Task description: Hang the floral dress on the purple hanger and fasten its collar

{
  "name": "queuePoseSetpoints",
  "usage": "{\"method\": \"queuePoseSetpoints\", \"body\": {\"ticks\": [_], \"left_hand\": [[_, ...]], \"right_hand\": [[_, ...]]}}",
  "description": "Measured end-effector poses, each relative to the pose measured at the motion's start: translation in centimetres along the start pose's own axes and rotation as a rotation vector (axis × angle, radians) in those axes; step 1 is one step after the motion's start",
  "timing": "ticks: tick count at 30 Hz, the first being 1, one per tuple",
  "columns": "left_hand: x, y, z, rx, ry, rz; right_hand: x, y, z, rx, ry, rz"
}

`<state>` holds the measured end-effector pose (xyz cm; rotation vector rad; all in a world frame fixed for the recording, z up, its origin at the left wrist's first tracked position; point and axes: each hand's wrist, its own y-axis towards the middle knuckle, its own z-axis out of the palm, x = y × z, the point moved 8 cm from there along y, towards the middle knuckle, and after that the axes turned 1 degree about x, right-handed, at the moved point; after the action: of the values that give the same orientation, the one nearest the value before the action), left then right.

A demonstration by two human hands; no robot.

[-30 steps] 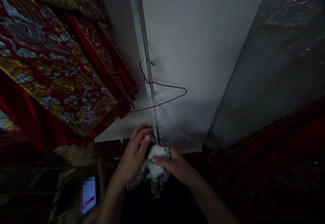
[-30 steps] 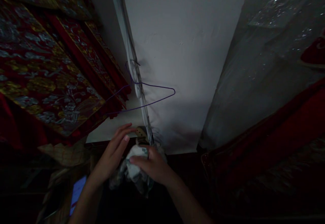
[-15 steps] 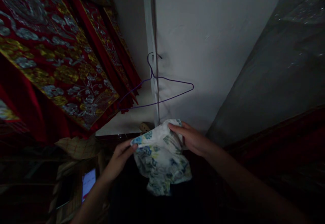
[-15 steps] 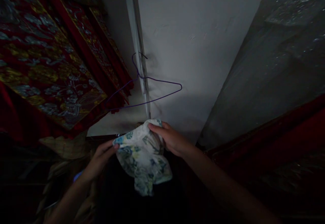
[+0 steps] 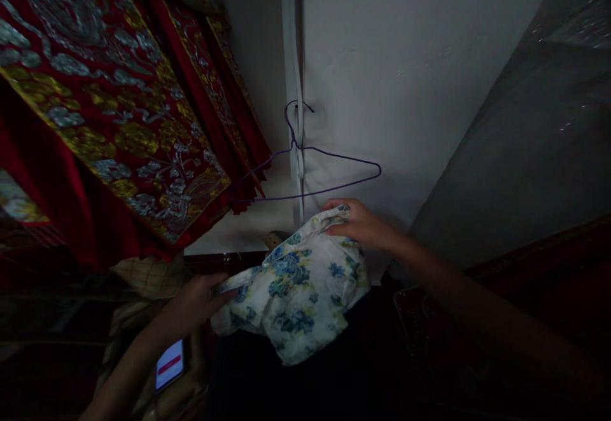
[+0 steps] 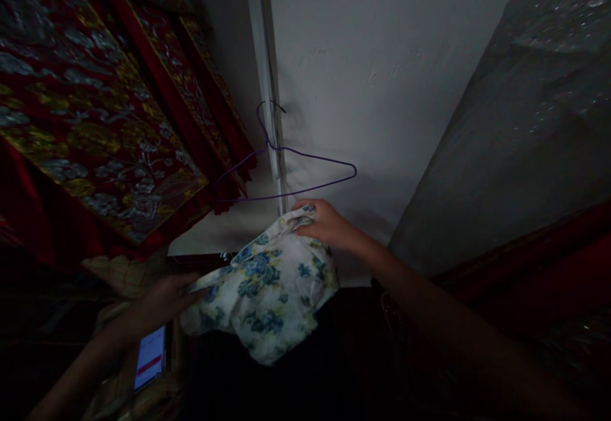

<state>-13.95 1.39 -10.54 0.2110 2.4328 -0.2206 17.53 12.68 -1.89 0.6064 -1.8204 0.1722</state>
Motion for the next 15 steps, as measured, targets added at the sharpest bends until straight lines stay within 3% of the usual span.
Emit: {"method": "queuePoseSetpoints", "body": {"ticks": [4, 6, 8, 11, 13, 15], "left_hand": [[-1.3, -0.6, -2.1, -0.106, 0.297, -0.03], [-2.6, -0.6, -3.4, -0.18, 0.469, -0.049], [-3.4, -0.1, -4.0, -0.18, 0.595, -0.079], [-3.6, 1.2, -4.1, -0.107, 0.61, -0.077], [-4.0, 2.2, -4.2, -0.091, 0.532, 0.025], [-4.9, 2.9, -4.7, -0.148, 0.448, 0.167]], "right_hand": [[0.6, 3.3, -1.8, -0.156, -0.196, -0.221], [-0.4, 5.1, -1.5, -0.196, -0.199, -0.215], [-2.2, 6.4, -0.8, -0.195, -0.19, -0.144], [-4.0, 6.6, -0.2, -0.187, -0.185, -0.098], [-4.0, 5.7, -1.0, -0.207, -0.19, -0.1], [-3.4, 4.6, -2.1, -0.231, -0.215, -0.092]]}}
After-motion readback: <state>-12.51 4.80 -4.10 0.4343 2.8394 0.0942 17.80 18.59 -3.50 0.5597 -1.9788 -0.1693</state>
